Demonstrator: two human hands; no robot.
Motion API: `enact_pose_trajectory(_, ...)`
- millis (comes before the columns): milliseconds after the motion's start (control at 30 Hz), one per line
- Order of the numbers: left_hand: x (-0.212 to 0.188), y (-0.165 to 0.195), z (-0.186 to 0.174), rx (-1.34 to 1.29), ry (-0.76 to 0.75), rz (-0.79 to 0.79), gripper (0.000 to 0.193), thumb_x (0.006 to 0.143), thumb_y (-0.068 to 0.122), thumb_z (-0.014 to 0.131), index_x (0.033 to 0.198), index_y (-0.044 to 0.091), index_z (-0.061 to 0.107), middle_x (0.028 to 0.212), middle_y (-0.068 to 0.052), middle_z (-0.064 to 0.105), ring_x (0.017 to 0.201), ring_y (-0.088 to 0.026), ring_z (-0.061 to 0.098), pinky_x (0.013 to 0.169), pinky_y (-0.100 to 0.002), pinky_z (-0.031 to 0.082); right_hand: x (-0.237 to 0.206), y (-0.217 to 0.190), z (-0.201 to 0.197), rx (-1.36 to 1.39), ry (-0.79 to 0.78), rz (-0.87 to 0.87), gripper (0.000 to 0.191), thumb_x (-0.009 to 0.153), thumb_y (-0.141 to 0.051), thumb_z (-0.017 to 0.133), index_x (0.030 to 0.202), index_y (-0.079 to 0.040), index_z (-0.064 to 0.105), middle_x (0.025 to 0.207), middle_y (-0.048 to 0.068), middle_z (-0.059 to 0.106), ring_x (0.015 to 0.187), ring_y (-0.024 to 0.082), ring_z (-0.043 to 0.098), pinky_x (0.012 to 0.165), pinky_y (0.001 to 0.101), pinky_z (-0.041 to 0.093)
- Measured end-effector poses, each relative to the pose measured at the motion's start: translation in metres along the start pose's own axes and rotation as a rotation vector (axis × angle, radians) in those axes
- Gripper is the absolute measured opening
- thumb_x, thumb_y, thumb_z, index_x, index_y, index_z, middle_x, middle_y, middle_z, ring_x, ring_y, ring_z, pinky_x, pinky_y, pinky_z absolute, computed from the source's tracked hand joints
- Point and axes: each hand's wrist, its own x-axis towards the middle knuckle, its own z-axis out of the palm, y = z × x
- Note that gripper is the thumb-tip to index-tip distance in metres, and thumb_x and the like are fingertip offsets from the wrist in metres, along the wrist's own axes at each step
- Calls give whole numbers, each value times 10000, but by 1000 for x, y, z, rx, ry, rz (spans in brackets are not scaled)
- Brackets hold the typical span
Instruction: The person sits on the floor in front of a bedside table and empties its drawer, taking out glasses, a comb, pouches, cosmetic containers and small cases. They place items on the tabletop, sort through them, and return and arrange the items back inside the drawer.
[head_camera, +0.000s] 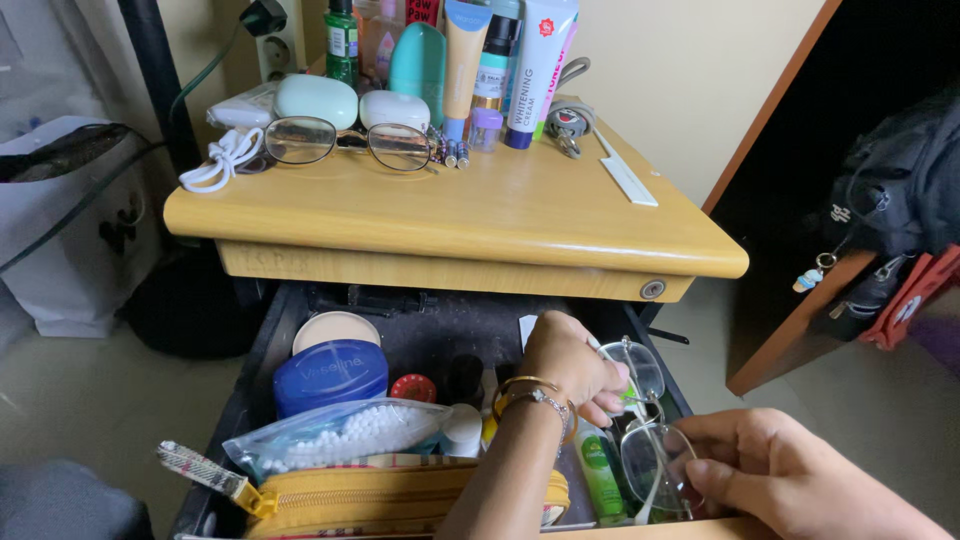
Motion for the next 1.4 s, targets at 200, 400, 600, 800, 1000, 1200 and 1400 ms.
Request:
enact_pose_trajectory(200,1,11,10,208,107,-198,297,826,1,784,1020,-30,561,825,-229,755,678,-312,767,514,-402,602,-6,-18,11,-105,-19,51,347,925,-115,673,1255,-8,691,946,94,755,793,125,697,719,269,618)
enact_pose_trajectory(400,1,4,10,539,212,-35,358,770,165,839,1083,87,684,958,-157,797,928,-297,765,906,-387,567,-11,-37,17,-172,52,212,384,945,-172,683,1306,-41,696,926,93,768,786,147,678,719,276,589)
enact_pose_trajectory(600,-8,5,9,604,314,-74,328,805,103,811,1110,50,702,1204,-209,701,1165,-390,670,975,-442,558,-6,-28,9,-159,-37,45,438,913,-138,682,1330,-4,667,1068,91,741,885,140,730,793,271,627)
enact_pose_trajectory(800,-17,15,8,598,278,-152,444,750,109,883,1146,57,691,1242,-188,682,1198,-360,657,984,-425,566,0,-16,4,-217,31,107,396,905,-108,683,1291,-20,666,1124,81,713,977,142,674,869,255,608)
enact_pose_trajectory(1000,-18,14,6,583,276,-160,510,723,141,922,1164,60,680,1256,-183,684,1198,-346,665,985,-416,568,1,-12,4,-105,-5,100,415,905,-44,635,1318,-27,668,1134,99,704,981,135,685,883,271,580)
enact_pose_trajectory(1200,-14,11,8,604,276,-149,510,721,140,915,1165,60,679,1258,-186,685,1200,-349,666,989,-418,564,1,-10,2,-142,-32,52,361,913,-58,644,1270,-16,683,1154,82,693,1005,126,697,905,270,589)
enact_pose_trajectory(1400,-15,8,11,610,276,-152,521,714,126,910,1173,56,673,1269,-189,680,1205,-353,662,988,-422,563,-9,-15,6,-333,27,-92,404,916,-140,705,1308,-55,752,1142,29,633,1037,130,624,951,263,555)
